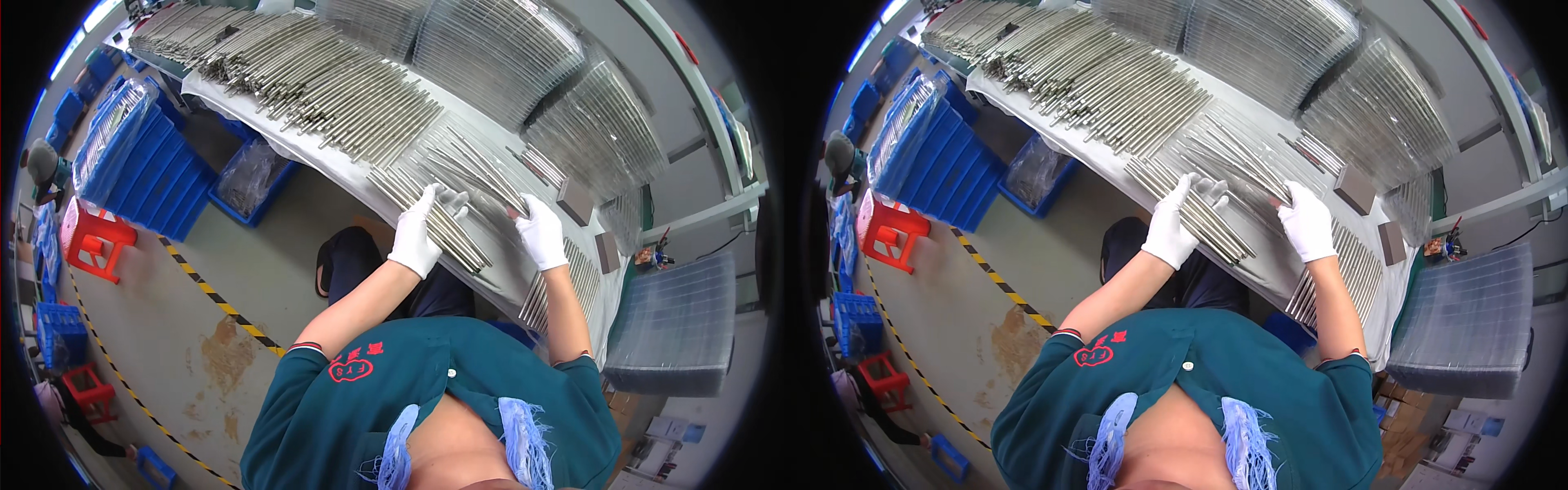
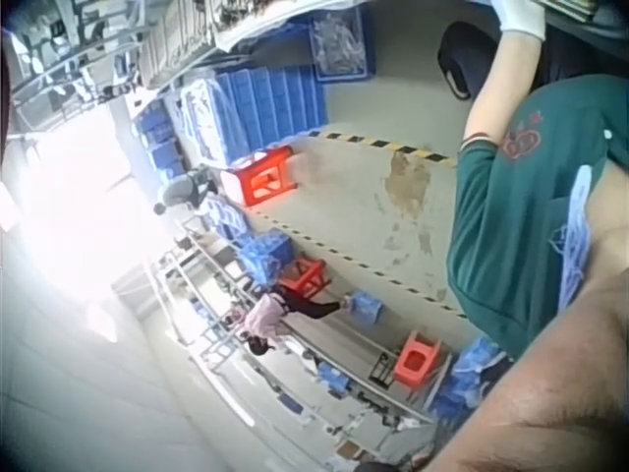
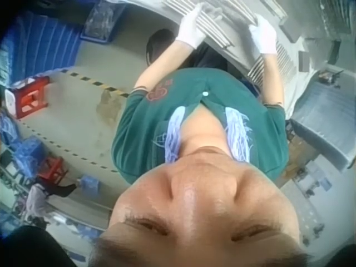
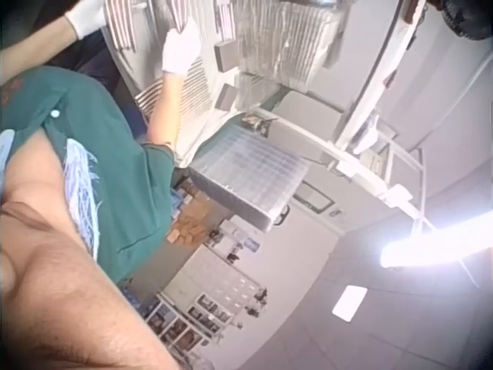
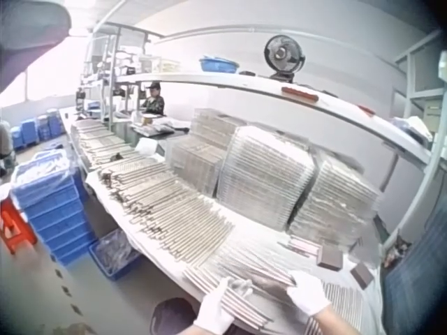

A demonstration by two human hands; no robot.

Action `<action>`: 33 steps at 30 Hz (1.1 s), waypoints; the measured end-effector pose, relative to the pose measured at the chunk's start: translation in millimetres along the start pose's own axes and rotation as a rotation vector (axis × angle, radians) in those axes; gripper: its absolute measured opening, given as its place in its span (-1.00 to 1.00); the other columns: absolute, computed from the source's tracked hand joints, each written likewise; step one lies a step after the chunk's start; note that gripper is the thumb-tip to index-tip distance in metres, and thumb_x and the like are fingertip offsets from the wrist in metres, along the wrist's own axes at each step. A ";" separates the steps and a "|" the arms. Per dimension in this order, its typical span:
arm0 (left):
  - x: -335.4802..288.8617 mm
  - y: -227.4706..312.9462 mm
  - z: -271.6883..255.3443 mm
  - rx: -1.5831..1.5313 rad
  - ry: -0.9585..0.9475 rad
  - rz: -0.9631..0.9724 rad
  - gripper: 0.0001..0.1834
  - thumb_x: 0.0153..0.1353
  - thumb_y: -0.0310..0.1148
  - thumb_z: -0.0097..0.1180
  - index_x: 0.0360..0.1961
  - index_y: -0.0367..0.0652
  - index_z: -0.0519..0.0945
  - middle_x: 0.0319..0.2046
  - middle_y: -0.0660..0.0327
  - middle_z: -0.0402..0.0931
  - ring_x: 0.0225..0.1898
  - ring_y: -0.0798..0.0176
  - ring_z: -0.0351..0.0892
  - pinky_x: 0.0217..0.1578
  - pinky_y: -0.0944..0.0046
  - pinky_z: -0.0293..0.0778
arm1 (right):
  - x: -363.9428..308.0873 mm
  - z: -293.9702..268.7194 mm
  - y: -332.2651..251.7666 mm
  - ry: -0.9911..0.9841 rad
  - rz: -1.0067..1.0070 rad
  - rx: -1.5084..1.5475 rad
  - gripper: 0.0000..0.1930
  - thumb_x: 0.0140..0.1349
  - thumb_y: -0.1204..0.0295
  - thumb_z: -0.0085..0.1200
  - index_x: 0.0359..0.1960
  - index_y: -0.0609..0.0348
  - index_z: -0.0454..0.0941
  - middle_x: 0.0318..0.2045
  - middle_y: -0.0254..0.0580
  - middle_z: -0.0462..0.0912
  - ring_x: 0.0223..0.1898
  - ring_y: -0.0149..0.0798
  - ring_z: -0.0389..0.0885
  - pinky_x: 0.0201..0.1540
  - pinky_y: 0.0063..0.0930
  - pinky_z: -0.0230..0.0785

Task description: Organizing and bundling thin metal rods using rubber bands on a factory floor.

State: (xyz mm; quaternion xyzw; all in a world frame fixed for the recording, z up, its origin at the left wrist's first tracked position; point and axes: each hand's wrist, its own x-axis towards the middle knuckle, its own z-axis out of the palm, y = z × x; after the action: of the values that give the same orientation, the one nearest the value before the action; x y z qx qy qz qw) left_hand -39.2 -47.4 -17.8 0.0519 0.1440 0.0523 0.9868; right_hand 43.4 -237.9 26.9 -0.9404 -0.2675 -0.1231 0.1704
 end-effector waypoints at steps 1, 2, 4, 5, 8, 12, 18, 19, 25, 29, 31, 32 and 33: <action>-0.1 0.0 0.6 0.008 0.012 -0.004 -0.79 0.28 -0.32 -0.04 -0.20 -0.26 0.40 -0.29 0.10 0.42 -0.10 0.04 0.50 -0.16 0.16 0.51 | 0.7 -0.1 1.3 0.001 0.000 -0.002 -0.65 0.03 0.35 0.11 -0.14 0.21 0.47 -0.30 0.04 0.57 -0.24 0.04 0.55 -0.21 -0.23 0.39; -0.3 0.2 1.1 0.007 0.011 -0.005 -0.79 0.28 -0.32 -0.04 -0.20 -0.26 0.40 -0.29 0.10 0.42 -0.10 0.04 0.50 -0.16 0.16 0.51 | 2.3 -0.8 1.4 -0.005 -0.001 -0.024 -0.65 0.03 0.34 0.11 -0.14 0.21 0.47 -0.31 0.04 0.57 -0.25 0.04 0.55 -0.21 -0.23 0.39; -1.4 0.9 1.0 0.000 0.003 0.004 -0.79 0.28 -0.32 -0.05 -0.20 -0.26 0.40 -0.28 0.11 0.42 -0.11 0.05 0.51 -0.15 0.15 0.51 | 5.3 -0.6 -2.1 -0.010 -0.001 -0.048 -0.65 0.03 0.33 0.11 -0.14 0.20 0.48 -0.32 0.04 0.57 -0.26 0.04 0.55 -0.22 -0.23 0.39; -1.9 1.1 0.7 0.000 0.002 0.002 -0.79 0.28 -0.32 -0.05 -0.20 -0.26 0.40 -0.28 0.11 0.42 -0.11 0.05 0.51 -0.15 0.15 0.51 | 7.1 1.1 -7.1 -0.035 0.029 -0.046 -0.65 0.01 0.40 0.09 -0.12 0.20 0.48 -0.31 0.05 0.58 -0.25 0.03 0.55 -0.20 -0.26 0.39; -0.8 0.7 0.0 0.029 0.007 0.008 -0.78 0.28 -0.31 -0.05 -0.20 -0.26 0.41 -0.29 0.11 0.42 -0.12 0.06 0.52 -0.12 0.14 0.51 | 8.8 1.3 -4.9 -0.035 0.043 -0.049 -0.65 -0.01 0.45 0.08 -0.11 0.20 0.49 -0.29 0.05 0.58 -0.24 0.02 0.56 -0.20 -0.29 0.40; -1.5 1.3 2.5 0.051 0.008 0.009 -0.79 0.28 -0.31 -0.05 -0.22 -0.25 0.42 -0.30 0.11 0.44 -0.13 0.07 0.53 -0.13 0.15 0.51 | 11.5 -0.8 1.8 -0.021 0.029 -0.104 -0.65 0.02 0.38 0.12 -0.11 0.19 0.49 -0.29 0.03 0.58 -0.23 0.00 0.56 -0.20 -0.30 0.39; 0.6 1.0 -0.4 0.043 -0.004 0.002 -0.79 0.29 -0.30 -0.07 -0.22 -0.24 0.39 -0.28 0.07 0.43 -0.05 -0.03 0.47 -0.05 0.01 0.47 | 17.9 3.6 7.3 0.001 0.053 -0.038 -0.59 0.08 0.21 0.10 -0.06 0.15 0.48 -0.20 0.00 0.57 -0.13 -0.03 0.53 -0.10 -0.32 0.37; 0.0 1.5 -0.2 0.046 -0.002 0.004 -0.80 0.29 -0.30 -0.07 -0.22 -0.23 0.39 -0.29 0.07 0.44 -0.05 -0.04 0.47 -0.05 0.01 0.47 | 20.1 3.0 6.0 0.002 0.052 -0.038 -0.59 0.08 0.21 0.10 -0.06 0.15 0.48 -0.20 0.00 0.57 -0.13 -0.03 0.53 -0.10 -0.32 0.37; 1.9 -0.2 -3.8 0.040 -0.010 0.008 -0.81 0.28 -0.30 -0.06 -0.23 -0.22 0.41 -0.29 0.08 0.45 -0.05 -0.04 0.47 -0.05 0.01 0.46 | 25.4 6.8 13.0 -0.136 0.081 0.162 -0.59 0.14 0.21 0.06 -0.01 0.14 0.46 -0.20 -0.02 0.58 -0.25 -0.10 0.57 -0.19 -0.38 0.38; 1.1 0.6 -2.1 0.049 -0.006 -0.001 -0.80 0.28 -0.29 -0.06 -0.24 -0.22 0.42 -0.28 0.07 0.45 -0.03 -0.04 0.47 -0.05 0.02 0.46 | 22.3 1.5 11.4 -0.195 0.281 0.319 -0.58 0.16 0.18 0.05 -0.01 0.15 0.47 -0.25 -0.07 0.60 -0.49 -0.27 0.56 -0.33 -0.46 0.38; 0.4 1.2 -1.0 0.053 -0.006 0.002 -0.80 0.28 -0.29 -0.06 -0.24 -0.22 0.42 -0.29 0.08 0.45 -0.04 -0.03 0.47 -0.05 0.02 0.47 | 21.5 0.0 9.2 -0.185 0.283 0.345 -0.58 0.17 0.18 0.05 -0.01 0.16 0.47 -0.27 -0.07 0.60 -0.56 -0.32 0.54 -0.37 -0.49 0.38; 0.5 1.5 -1.0 0.056 -0.006 0.006 -0.80 0.29 -0.29 -0.07 -0.24 -0.22 0.42 -0.29 0.08 0.45 -0.04 -0.03 0.47 -0.05 0.03 0.47 | 21.0 -2.6 6.6 -0.198 0.303 0.347 -0.59 0.16 0.18 0.05 -0.02 0.15 0.47 -0.26 -0.06 0.60 -0.49 -0.26 0.56 -0.33 -0.46 0.39; 0.4 1.5 -1.3 0.057 -0.005 0.002 -0.80 0.29 -0.29 -0.07 -0.24 -0.22 0.42 -0.29 0.08 0.45 -0.04 -0.03 0.47 -0.05 0.03 0.47 | 19.5 -4.8 4.9 -0.211 0.326 0.349 -0.59 0.16 0.19 0.05 -0.02 0.15 0.48 -0.25 -0.05 0.60 -0.43 -0.21 0.58 -0.28 -0.44 0.39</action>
State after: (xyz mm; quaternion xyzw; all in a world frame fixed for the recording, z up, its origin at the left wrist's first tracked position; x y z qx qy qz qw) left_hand -39.3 -45.7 -19.0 0.0803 0.1429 0.0492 0.9852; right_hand 61.5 -234.7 36.2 -0.9351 -0.1457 0.0528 0.3187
